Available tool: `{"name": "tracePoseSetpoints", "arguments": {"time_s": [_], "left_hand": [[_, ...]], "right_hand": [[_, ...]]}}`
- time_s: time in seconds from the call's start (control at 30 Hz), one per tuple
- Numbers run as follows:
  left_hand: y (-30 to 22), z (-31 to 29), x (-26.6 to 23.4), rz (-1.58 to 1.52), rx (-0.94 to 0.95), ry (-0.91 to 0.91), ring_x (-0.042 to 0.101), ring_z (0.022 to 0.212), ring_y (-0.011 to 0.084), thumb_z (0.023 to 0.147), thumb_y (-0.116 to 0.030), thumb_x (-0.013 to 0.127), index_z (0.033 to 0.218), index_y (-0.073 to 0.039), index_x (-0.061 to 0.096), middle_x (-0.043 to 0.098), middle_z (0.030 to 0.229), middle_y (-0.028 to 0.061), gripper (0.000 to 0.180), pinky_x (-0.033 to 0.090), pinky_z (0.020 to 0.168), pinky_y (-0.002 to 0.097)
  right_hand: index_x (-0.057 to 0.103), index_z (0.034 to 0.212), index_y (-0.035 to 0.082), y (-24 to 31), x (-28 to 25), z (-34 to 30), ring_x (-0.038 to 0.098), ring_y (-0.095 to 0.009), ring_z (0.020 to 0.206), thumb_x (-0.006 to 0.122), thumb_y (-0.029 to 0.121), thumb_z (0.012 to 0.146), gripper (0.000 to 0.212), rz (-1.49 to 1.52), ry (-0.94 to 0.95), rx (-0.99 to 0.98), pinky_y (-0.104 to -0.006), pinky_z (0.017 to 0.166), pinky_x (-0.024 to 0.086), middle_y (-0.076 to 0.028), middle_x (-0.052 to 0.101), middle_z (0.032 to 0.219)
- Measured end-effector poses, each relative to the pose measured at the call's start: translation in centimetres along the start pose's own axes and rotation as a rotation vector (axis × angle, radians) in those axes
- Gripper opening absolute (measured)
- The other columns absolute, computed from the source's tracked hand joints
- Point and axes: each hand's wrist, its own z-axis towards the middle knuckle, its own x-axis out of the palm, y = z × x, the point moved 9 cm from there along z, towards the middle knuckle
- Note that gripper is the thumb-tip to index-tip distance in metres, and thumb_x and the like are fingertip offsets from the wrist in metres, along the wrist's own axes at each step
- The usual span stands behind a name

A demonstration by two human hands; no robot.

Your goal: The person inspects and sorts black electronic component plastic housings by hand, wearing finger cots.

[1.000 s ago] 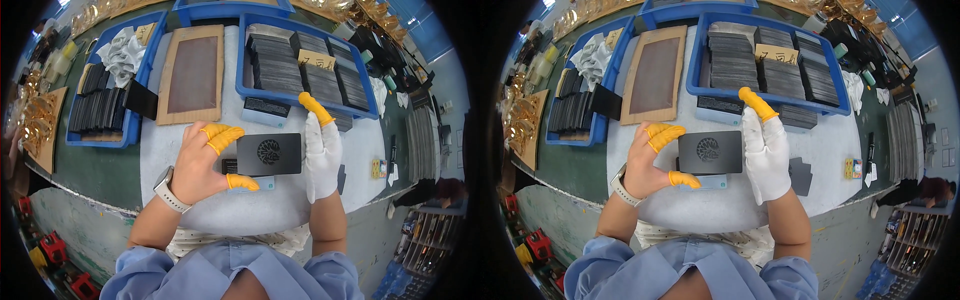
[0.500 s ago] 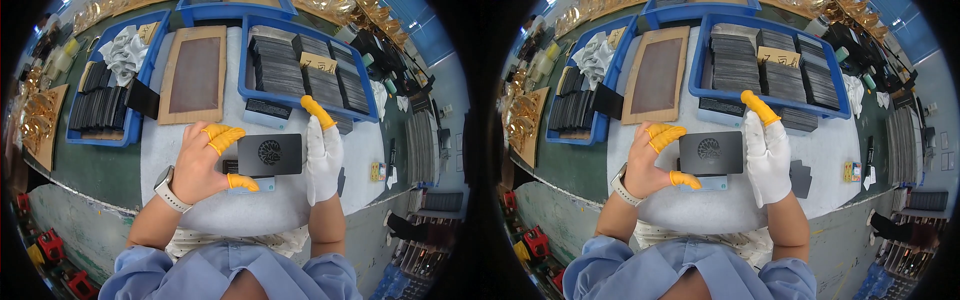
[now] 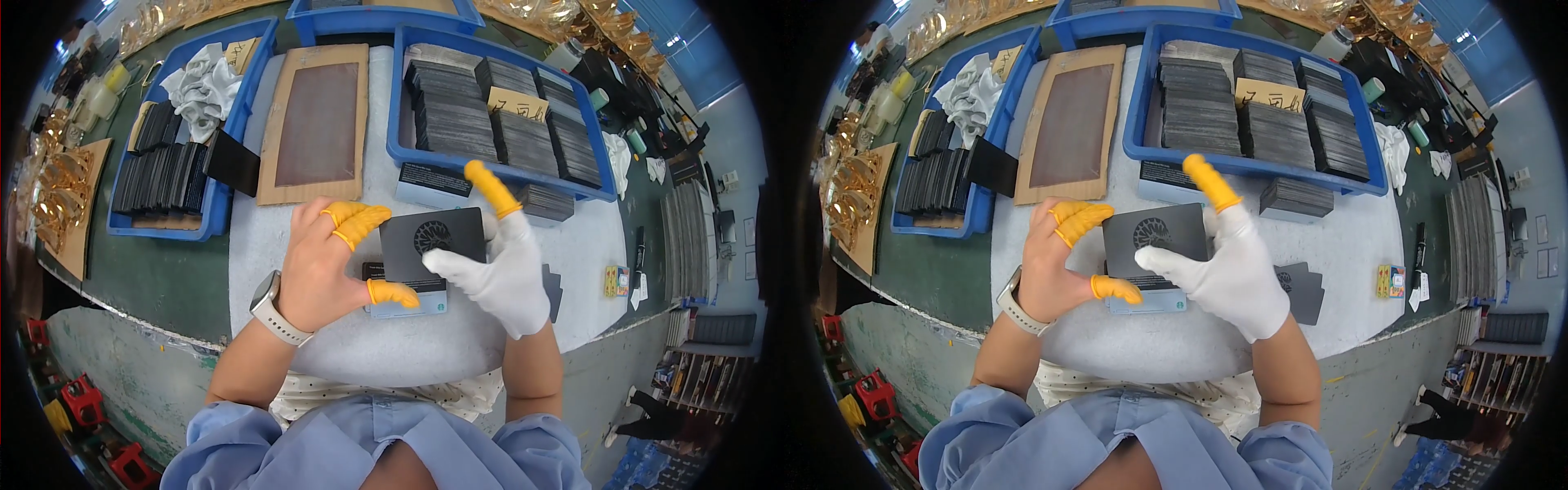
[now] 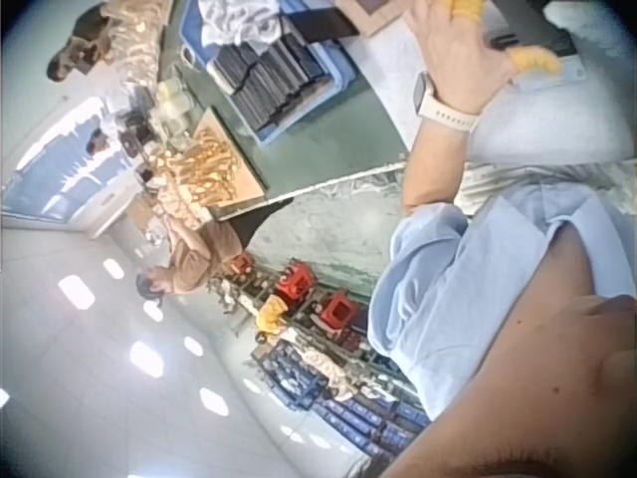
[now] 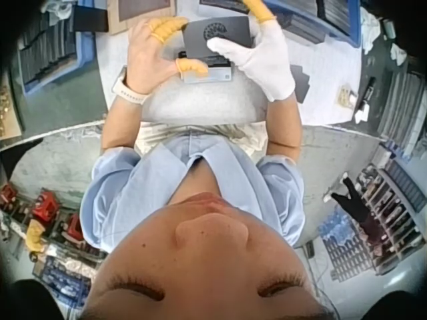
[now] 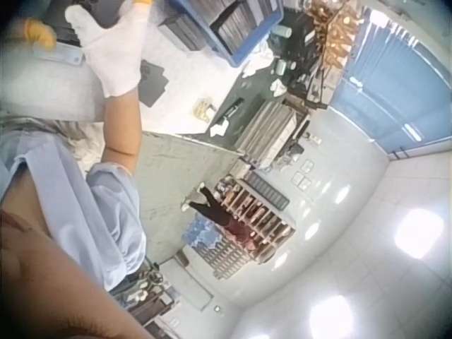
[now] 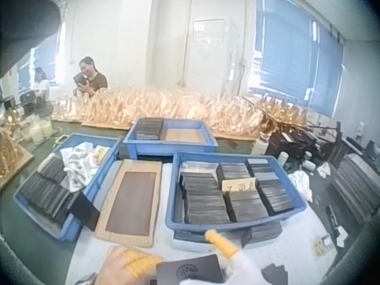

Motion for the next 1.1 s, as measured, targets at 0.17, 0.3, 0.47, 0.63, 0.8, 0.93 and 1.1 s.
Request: {"name": "tracePoseSetpoints", "arguments": {"time_s": [0.17,0.3,0.47,0.63,0.8,0.93,1.1], "left_hand": [[-0.2,0.0,-0.1,-0.004,0.012,-0.05,0.056,0.1,0.0292,0.054,-0.05,0.097,0.117,-0.003,0.071,0.065,0.109,0.0088,0.083,0.043,0.09,0.041],[0.4,-0.1,-0.2,0.002,-0.04,-0.034,0.054,0.096,0.0281,0.057,-0.047,0.098,0.119,-0.004,0.071,0.063,0.102,0.0068,0.08,0.042,0.087,0.0392],[0.5,-0.1,-0.6,0.007,-0.034,-0.077,0.053,0.094,0.0275,0.058,-0.046,0.098,0.12,-0.005,0.071,0.062,0.1,0.0064,0.079,0.041,0.085,0.0388],[0.7,0.0,-0.9,-0.017,-0.045,-0.12,0.054,0.092,0.0276,0.058,-0.045,0.098,0.118,-0.006,0.071,0.062,0.098,0.0067,0.077,0.042,0.084,0.0387],[0.9,-0.2,-0.9,-0.033,-0.054,-0.132,0.055,0.092,0.0272,0.058,-0.043,0.099,0.118,-0.005,0.07,0.063,0.098,0.0064,0.077,0.043,0.084,0.0383],[0.9,-0.1,-1.2,-0.057,-0.059,-0.135,0.055,0.091,0.027,0.058,-0.041,0.099,0.119,-0.003,0.07,0.064,0.099,0.0062,0.077,0.044,0.083,0.038],[0.9,-0.1,-1.2,-0.067,-0.055,-0.146,0.055,0.091,0.0271,0.058,-0.042,0.099,0.12,-0.003,0.07,0.064,0.099,0.0064,0.079,0.045,0.084,0.038]], "right_hand": [[0.052,0.144,0.002,-2.0,-4.1,-0.4,0.056,-0.001,0.069,0.065,0.004,0.101,0.044,0.022,-0.419,0.136,-0.018,0.061,0.047,0.004,0.064,0.086],[0.056,0.136,-0.001,-1.6,-6.0,-0.3,0.045,-0.002,0.05,0.059,0.016,0.106,0.034,0.035,-0.591,0.123,-0.0185,0.046,0.034,0.005,0.053,0.063],[0.052,0.142,0.001,-1.5,-5.3,-0.6,0.05,-0.002,0.055,0.062,0.015,0.105,0.041,0.066,-0.419,0.094,-0.0193,0.049,0.041,0.005,0.056,0.067],[0.04,0.155,0.005,0.0,-1.5,-0.5,0.054,0.0,0.067,0.072,0.007,0.097,0.066,-0.105,-0.134,-0.01,-0.0191,0.062,0.049,0.007,0.059,0.075],[0.039,0.156,0.004,-1.7,-1.4,-0.7,0.054,-0.001,0.062,0.066,0.006,0.101,0.061,0.091,-0.273,0.187,-0.0187,0.057,0.046,0.004,0.062,0.076],[0.042,0.152,0.002,-0.9,-4.6,-0.9,0.052,-0.001,0.058,0.056,0.009,0.107,0.048,0.049,-0.428,0.009,-0.0184,0.052,0.043,0.003,0.06,0.071],[0.048,0.147,0.0,-0.8,-4.2,-1.2,0.052,0.0,0.057,0.057,0.009,0.107,0.042,-0.011,-0.415,-0.039,-0.0183,0.051,0.041,0.004,0.06,0.071]]}}
